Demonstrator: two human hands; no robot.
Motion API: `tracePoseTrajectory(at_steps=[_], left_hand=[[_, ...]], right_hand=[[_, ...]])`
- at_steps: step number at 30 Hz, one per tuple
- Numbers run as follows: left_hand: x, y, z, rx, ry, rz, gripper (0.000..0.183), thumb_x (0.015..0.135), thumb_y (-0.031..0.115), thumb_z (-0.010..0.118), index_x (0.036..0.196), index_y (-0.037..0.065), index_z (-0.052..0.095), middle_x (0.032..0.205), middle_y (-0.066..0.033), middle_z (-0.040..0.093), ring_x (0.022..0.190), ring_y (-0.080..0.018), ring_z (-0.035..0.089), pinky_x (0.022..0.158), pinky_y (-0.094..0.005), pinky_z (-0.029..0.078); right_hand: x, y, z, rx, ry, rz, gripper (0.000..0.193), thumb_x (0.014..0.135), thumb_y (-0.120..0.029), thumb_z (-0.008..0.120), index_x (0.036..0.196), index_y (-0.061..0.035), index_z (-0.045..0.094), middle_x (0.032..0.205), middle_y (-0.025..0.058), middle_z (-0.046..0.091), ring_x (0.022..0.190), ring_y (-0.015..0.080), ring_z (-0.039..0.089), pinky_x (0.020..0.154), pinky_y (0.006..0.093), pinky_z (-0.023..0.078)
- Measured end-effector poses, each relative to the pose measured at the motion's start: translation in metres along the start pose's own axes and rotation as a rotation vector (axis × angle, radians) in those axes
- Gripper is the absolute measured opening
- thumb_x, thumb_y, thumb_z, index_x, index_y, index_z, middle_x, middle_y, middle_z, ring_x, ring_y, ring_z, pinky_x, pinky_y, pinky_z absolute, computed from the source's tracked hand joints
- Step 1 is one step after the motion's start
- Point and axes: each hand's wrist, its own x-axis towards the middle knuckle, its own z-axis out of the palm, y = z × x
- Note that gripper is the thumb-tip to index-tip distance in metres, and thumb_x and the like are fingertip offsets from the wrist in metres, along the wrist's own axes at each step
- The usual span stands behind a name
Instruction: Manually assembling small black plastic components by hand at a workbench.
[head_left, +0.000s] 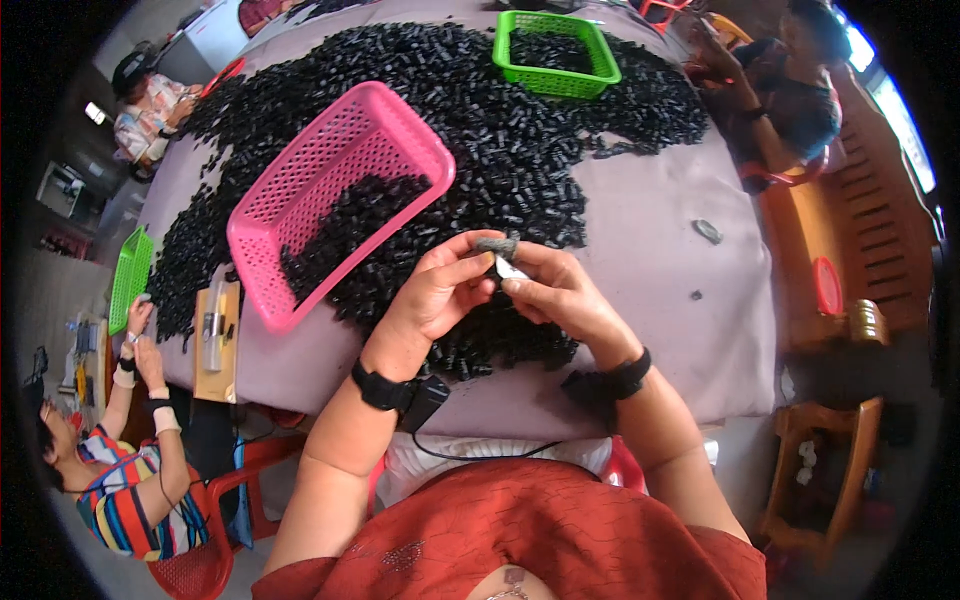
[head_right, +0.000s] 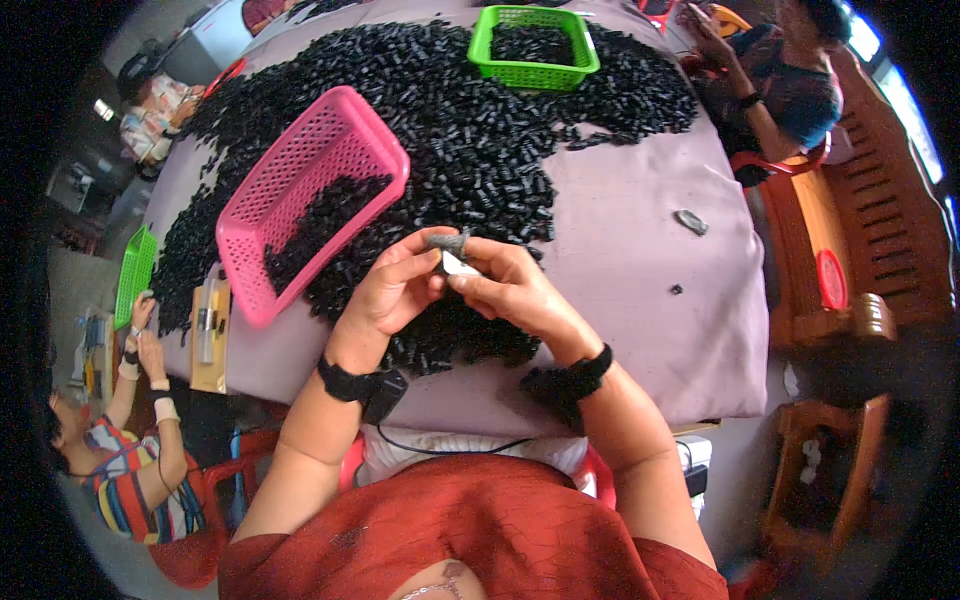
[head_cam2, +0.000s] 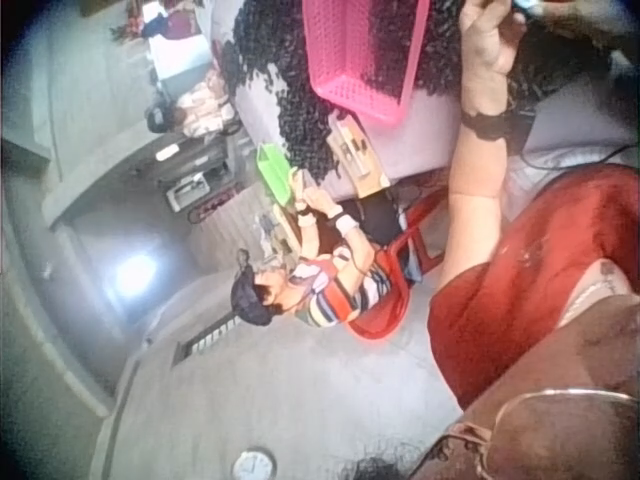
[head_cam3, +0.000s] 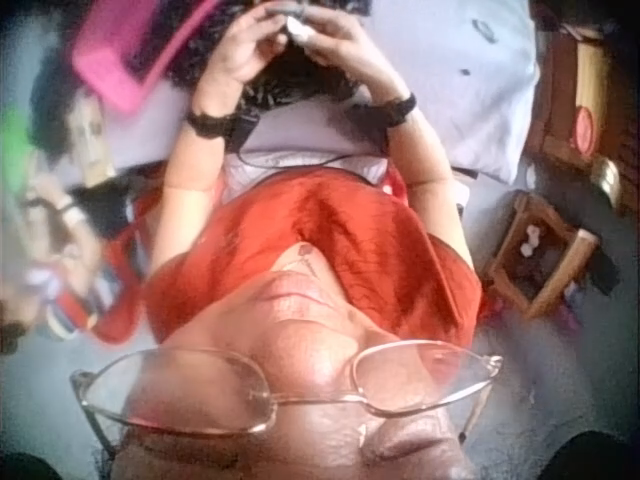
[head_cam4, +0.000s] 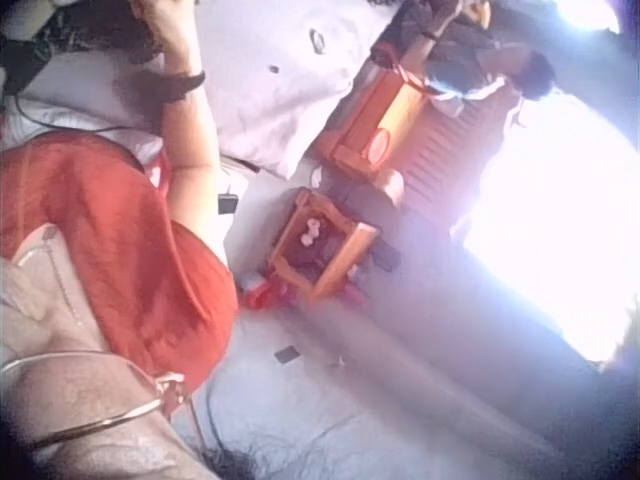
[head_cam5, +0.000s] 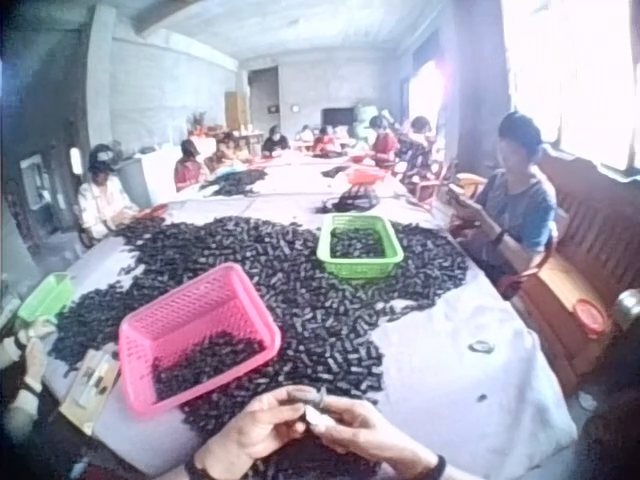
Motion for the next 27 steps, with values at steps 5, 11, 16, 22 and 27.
tracePoseTrajectory(at_steps=[5,11,16,22,27], left_hand=[[-0.003,0.004,0.008,0.020,0.010,0.001,0.030,0.089,0.006,0.064,0.118,0.004,0.056,0.098,-0.0024,0.064,0.075,-0.0079,0.063,0.065,-0.0188,0.056],[-0.002,0.001,0.010,0.166,0.048,0.048,0.036,0.087,0.006,0.065,0.121,0.002,0.054,0.100,-0.0037,0.063,0.072,-0.0073,0.062,0.062,-0.0178,0.053],[-0.010,0.009,0.028,0.437,0.147,0.341,0.029,0.087,0.001,0.063,0.115,0.000,0.058,0.093,-0.0030,0.062,0.070,-0.0082,0.060,0.062,-0.0195,0.051],[-0.028,0.037,0.026,0.967,0.463,1.191,0.020,0.087,-0.004,0.061,0.107,-0.002,0.061,0.098,-0.0050,0.060,0.079,-0.0104,0.059,0.070,-0.0230,0.050],[-0.028,0.065,0.017,1.548,0.779,1.267,0.017,0.084,-0.002,0.064,0.101,0.000,0.066,0.100,-0.0097,0.063,0.092,-0.0216,0.061,0.082,-0.0334,0.049]], right_hand=[[-0.001,-0.001,0.004,-0.016,-0.019,-0.043,0.037,0.093,-0.014,0.059,0.127,-0.0002,0.052,0.084,-0.0035,0.059,0.058,0.0019,0.044,0.049,0.0174,0.036],[0.001,0.002,-0.001,-0.089,0.066,-0.042,0.030,0.095,-0.018,0.058,0.119,-0.0003,0.058,0.070,-0.0053,0.051,0.055,0.0019,0.042,0.046,0.0182,0.032],[0.003,0.005,-0.006,-0.020,0.200,-0.114,0.023,0.095,-0.017,0.057,0.113,-0.0025,0.060,0.067,-0.0056,0.049,0.054,0.0020,0.042,0.045,0.0185,0.031],[0.006,0.007,-0.007,0.025,0.246,-0.124,0.025,0.096,-0.017,0.057,0.116,-0.0031,0.059,0.067,-0.0057,0.048,0.054,0.0020,0.040,0.046,0.0182,0.031],[0.005,0.008,-0.006,0.035,0.255,-0.131,0.024,0.096,-0.017,0.057,0.115,-0.0034,0.059,0.067,-0.0057,0.047,0.054,0.0020,0.040,0.046,0.0183,0.031]])
